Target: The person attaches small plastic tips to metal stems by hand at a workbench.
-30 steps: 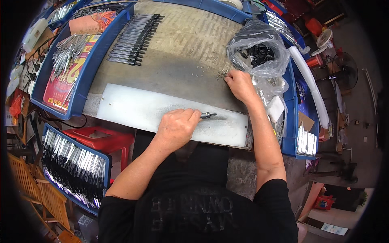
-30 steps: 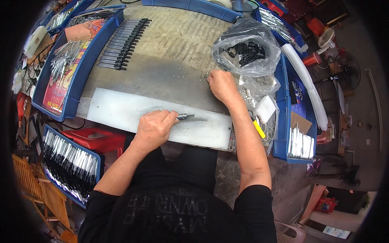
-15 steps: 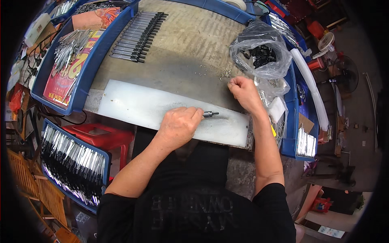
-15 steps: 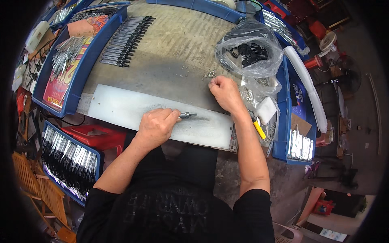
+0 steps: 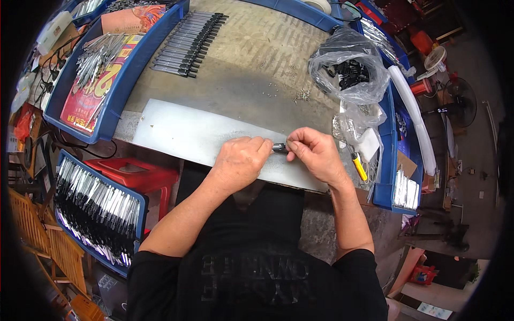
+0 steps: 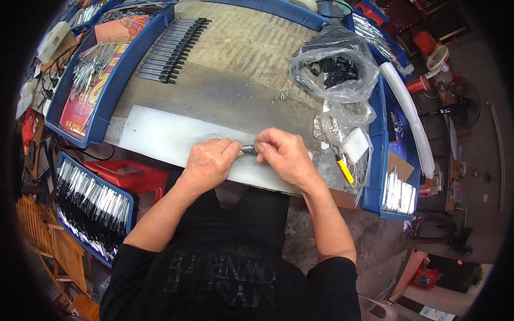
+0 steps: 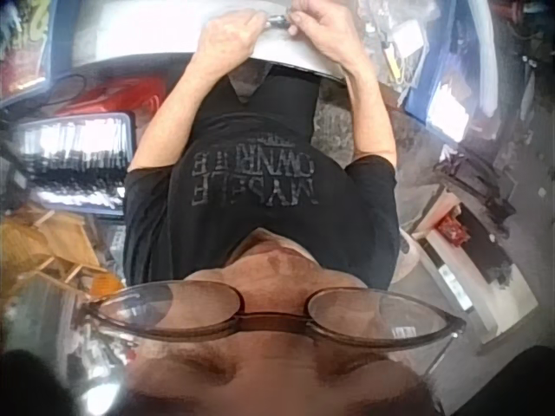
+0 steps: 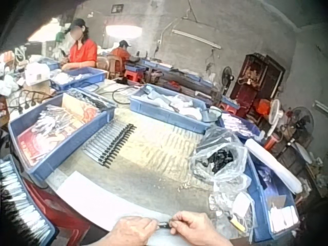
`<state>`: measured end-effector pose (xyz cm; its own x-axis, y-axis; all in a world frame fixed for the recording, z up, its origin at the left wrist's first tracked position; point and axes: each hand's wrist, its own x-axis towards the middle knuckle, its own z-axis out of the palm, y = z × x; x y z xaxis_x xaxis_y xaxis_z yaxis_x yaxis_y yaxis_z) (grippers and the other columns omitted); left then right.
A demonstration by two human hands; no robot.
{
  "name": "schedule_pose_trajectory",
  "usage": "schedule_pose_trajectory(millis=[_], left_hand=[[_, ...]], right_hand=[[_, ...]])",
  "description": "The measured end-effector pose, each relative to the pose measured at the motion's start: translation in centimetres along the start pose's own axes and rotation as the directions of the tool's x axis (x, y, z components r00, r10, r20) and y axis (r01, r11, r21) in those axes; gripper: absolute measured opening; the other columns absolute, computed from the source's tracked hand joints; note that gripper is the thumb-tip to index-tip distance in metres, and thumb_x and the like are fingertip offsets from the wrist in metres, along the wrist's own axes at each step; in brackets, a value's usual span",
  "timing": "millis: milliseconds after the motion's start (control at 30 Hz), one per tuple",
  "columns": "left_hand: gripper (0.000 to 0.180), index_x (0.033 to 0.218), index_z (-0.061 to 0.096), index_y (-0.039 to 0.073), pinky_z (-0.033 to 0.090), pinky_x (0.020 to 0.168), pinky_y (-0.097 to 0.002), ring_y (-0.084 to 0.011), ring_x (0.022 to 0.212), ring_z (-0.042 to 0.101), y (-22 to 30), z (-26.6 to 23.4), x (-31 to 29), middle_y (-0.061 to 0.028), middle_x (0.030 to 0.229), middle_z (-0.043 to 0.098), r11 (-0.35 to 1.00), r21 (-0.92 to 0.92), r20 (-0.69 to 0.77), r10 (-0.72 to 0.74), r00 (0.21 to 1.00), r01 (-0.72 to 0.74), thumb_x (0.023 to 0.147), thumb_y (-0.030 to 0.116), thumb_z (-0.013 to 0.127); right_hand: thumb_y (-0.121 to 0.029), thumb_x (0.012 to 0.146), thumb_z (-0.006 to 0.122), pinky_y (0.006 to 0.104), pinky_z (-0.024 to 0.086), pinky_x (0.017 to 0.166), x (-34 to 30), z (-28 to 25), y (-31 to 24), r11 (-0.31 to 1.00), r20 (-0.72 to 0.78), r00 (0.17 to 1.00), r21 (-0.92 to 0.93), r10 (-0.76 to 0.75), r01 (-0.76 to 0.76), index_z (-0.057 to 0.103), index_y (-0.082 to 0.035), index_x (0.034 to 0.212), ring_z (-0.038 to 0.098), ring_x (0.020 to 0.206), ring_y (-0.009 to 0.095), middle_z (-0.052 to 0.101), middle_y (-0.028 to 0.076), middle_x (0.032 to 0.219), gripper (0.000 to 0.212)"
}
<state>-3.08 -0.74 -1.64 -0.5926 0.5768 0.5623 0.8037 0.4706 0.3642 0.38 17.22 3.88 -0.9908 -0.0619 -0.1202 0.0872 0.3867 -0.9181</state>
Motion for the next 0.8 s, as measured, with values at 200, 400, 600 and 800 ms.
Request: schedule_pose_trajectory(millis=[200,400,600,800], left_hand=[[0.016,0.081,0.056,0.004,0.044,0.048,-0.0323,-0.0201,0.054,0.055,0.0,0.2,0.0,-0.0048,0.06,0.05,1.0,0.007,-0.004,-0.003,1.0,0.004,0.072,0.015,0.064],[0.016,0.081,0.055,0.005,0.044,0.048,-0.0327,-0.0205,0.055,0.055,0.0,0.3,-0.1,-0.005,0.06,0.049,1.0,-0.007,-0.004,-0.006,1.0,0.006,0.072,0.015,0.064],[0.009,0.07,0.049,0.007,0.046,0.049,-0.0316,-0.0198,0.056,0.056,0.1,0.0,0.1,-0.0046,0.062,0.049,1.0,-0.005,-0.01,-0.008,1.0,0.008,0.069,0.008,0.058],[0.011,0.076,0.053,0.006,0.046,0.049,-0.032,-0.0203,0.056,0.056,0.1,0.0,0.0,-0.005,0.061,0.05,1.0,-0.015,-0.013,-0.011,1.0,0.011,0.07,0.011,0.061]], right_hand=[[0.0,0.075,0.059,0.0328,0.045,0.059,-0.1,1.0,0.2,0.849,-0.032,0.921,-0.399,-0.389,0.345,0.057,0.002,0.081,0.057,0.066,0.023,0.056,0.01,0.072,0.007],[0.0,0.072,0.062,0.0353,0.042,0.066,0.0,1.9,1.2,0.816,-0.057,0.878,-0.402,-0.475,0.415,0.057,0.0,0.079,0.052,0.075,0.026,0.054,0.008,0.076,0.008],[-0.001,0.072,0.063,0.0345,0.043,0.067,-0.1,2.1,2.1,0.84,-0.136,0.871,-0.368,-0.473,0.399,0.058,0.0,0.078,0.052,0.076,0.025,0.055,0.008,0.078,0.008],[-0.001,0.073,0.063,0.0344,0.043,0.066,-0.3,1.9,2.3,0.811,-0.151,0.846,-0.409,-0.512,0.418,0.057,-0.001,0.079,0.052,0.076,0.025,0.055,0.009,0.079,0.008]])
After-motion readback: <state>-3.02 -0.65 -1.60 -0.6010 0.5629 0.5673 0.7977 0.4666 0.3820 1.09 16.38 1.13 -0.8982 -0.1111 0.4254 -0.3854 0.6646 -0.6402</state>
